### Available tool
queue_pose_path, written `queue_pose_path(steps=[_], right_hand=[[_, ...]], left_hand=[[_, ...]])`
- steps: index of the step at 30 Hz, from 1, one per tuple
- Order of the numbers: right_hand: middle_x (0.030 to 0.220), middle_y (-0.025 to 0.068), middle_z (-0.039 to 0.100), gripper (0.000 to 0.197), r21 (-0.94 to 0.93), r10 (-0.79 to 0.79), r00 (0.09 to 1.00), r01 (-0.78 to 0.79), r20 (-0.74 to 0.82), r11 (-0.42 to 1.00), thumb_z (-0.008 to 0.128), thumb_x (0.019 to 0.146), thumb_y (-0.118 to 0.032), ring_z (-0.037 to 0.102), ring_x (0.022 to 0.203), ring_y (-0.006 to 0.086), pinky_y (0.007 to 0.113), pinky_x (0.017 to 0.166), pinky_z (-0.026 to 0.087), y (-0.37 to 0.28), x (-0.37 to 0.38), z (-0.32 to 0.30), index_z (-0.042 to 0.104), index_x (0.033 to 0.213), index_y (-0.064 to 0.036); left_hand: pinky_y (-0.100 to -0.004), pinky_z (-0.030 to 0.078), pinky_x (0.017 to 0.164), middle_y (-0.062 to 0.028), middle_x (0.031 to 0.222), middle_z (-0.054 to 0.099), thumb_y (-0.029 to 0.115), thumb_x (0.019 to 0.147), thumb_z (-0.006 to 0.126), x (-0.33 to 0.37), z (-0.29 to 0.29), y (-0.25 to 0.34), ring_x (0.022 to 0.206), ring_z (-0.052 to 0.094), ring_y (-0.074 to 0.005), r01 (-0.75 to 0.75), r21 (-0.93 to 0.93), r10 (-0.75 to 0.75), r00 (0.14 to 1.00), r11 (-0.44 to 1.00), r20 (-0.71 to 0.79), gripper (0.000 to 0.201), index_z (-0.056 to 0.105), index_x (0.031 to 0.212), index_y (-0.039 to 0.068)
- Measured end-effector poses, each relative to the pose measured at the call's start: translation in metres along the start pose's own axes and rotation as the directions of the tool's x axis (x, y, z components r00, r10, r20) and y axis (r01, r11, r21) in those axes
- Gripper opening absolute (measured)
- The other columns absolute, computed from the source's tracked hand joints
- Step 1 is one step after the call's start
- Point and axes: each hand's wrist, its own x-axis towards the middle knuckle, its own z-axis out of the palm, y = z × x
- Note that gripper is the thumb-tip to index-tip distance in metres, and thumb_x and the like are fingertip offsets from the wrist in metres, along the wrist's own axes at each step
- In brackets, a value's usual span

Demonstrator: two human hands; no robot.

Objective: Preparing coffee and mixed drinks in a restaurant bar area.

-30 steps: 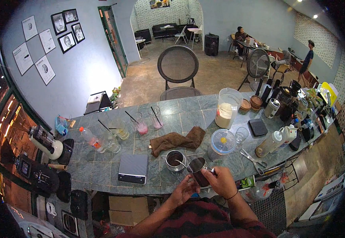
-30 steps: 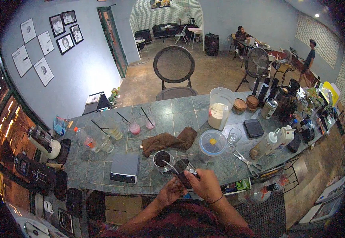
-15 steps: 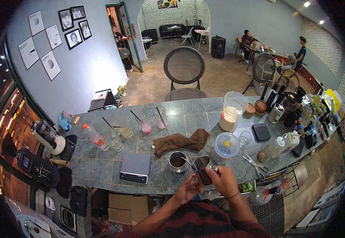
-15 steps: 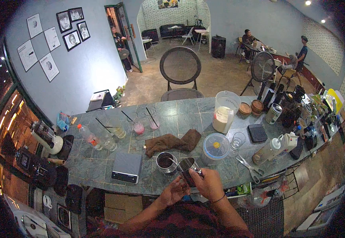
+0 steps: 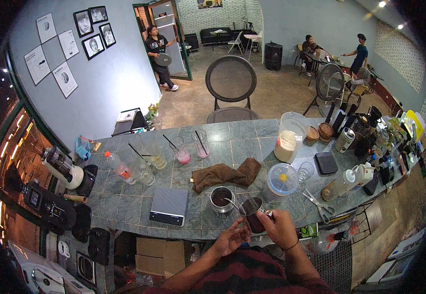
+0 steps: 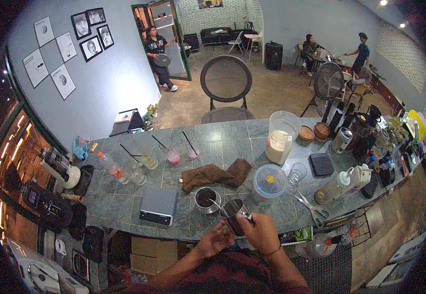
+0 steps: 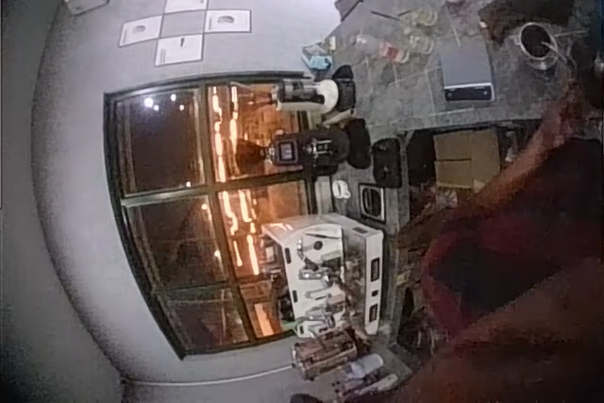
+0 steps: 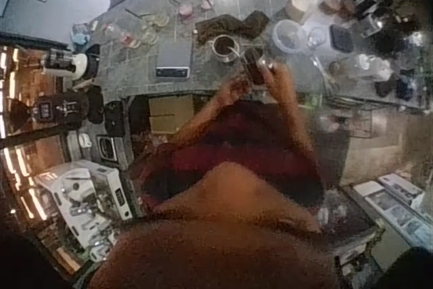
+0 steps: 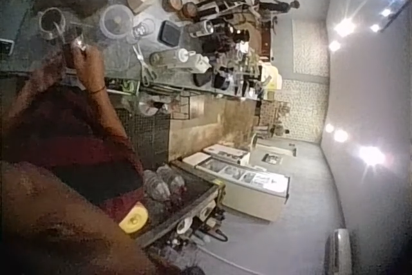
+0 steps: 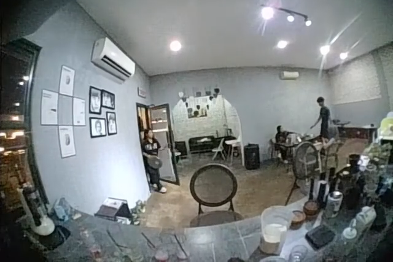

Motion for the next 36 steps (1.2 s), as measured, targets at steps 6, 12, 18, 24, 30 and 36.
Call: queue_pose_path(steps=[6, 12, 18, 24, 30, 36], right_hand=[[0.053, 0.0063, 0.049, 0.039, -0.035, 0.040, 0.999, -0.039, 0.022, 0.999, 0.064, 0.093, -0.024, 0.041, 0.052, 0.0075, 0.032, 0.047, 0.036, -0.003, -0.001, 0.002, 0.057, 0.068, 0.0046], [0.062, 0.0236, 0.057, 0.042, -0.007, 0.048, 0.999, -0.048, 0.000, 0.999, 0.065, 0.091, -0.033, 0.058, 0.055, 0.0398, 0.044, 0.051, 0.041, -0.001, 0.011, 0.009, 0.061, 0.071, 0.0033], [0.060, 0.0227, 0.056, 0.042, -0.053, 0.006, 1.000, -0.007, -0.018, 0.999, 0.064, 0.092, -0.032, 0.057, 0.054, 0.0401, 0.044, 0.050, 0.040, -0.019, 0.020, 0.004, 0.061, 0.069, 0.0033], [0.060, 0.0218, 0.057, 0.041, -0.058, -0.033, 0.999, 0.033, -0.004, 0.998, 0.065, 0.091, -0.032, 0.056, 0.051, 0.0368, 0.042, 0.050, 0.041, -0.007, 0.018, 0.007, 0.062, 0.071, 0.0031], [0.057, 0.0181, 0.055, 0.040, -0.012, 0.055, 0.998, -0.054, 0.032, 0.998, 0.066, 0.091, -0.030, 0.051, 0.050, 0.0247, 0.039, 0.049, 0.040, -0.018, 0.007, -0.002, 0.062, 0.071, 0.0042], [0.052, 0.0149, 0.050, 0.041, -0.088, 0.016, 1.000, -0.016, 0.003, 0.996, 0.066, 0.091, -0.028, 0.043, 0.048, 0.0134, 0.036, 0.047, 0.038, -0.014, -0.001, -0.004, 0.058, 0.069, 0.0056]], left_hand=[[-0.0384, 0.046, 0.089, -0.0121, 0.111, 0.058, 0.032, 0.101, 0.047, 0.000, 0.000, 0.004, 0.098, 0.058, -0.0244, 0.004, -0.007, -0.004, 0.999, 1.000, 0.047, 0.046, 0.035, 0.139, 0.009], [-0.0390, 0.046, 0.090, -0.0130, 0.112, 0.057, 0.029, 0.100, 0.047, 0.003, 0.000, 0.011, 0.098, 0.058, -0.0253, -0.013, -0.028, 0.012, 0.999, 1.000, -0.031, 0.047, 0.033, 0.141, 0.009], [-0.0384, 0.046, 0.089, -0.0127, 0.113, 0.057, 0.030, 0.099, 0.050, 0.014, 0.002, 0.016, 0.098, 0.057, -0.0234, -0.031, -0.064, 0.036, 0.997, 0.997, 0.074, 0.052, 0.031, 0.143, 0.009], [-0.0376, 0.045, 0.090, -0.0115, 0.111, 0.057, 0.036, 0.098, 0.052, 0.006, 0.009, 0.021, 0.097, 0.057, -0.0226, -0.020, 0.022, 0.022, 0.995, 1.000, -0.098, 0.058, 0.028, 0.144, 0.010], [-0.0365, 0.045, 0.090, -0.0114, 0.112, 0.057, 0.033, 0.098, 0.052, -0.005, 0.000, 0.017, 0.099, 0.057, -0.0226, 0.064, 0.127, -0.064, 0.998, 0.990, 0.001, 0.057, 0.027, 0.144, 0.010], [-0.0364, 0.044, 0.091, -0.0125, 0.112, 0.057, 0.022, 0.100, 0.050, -0.001, 0.000, 0.008, 0.100, 0.058, -0.0230, -0.012, 0.260, -0.002, 0.999, 0.965, 0.052, 0.051, 0.026, 0.143, 0.011]])
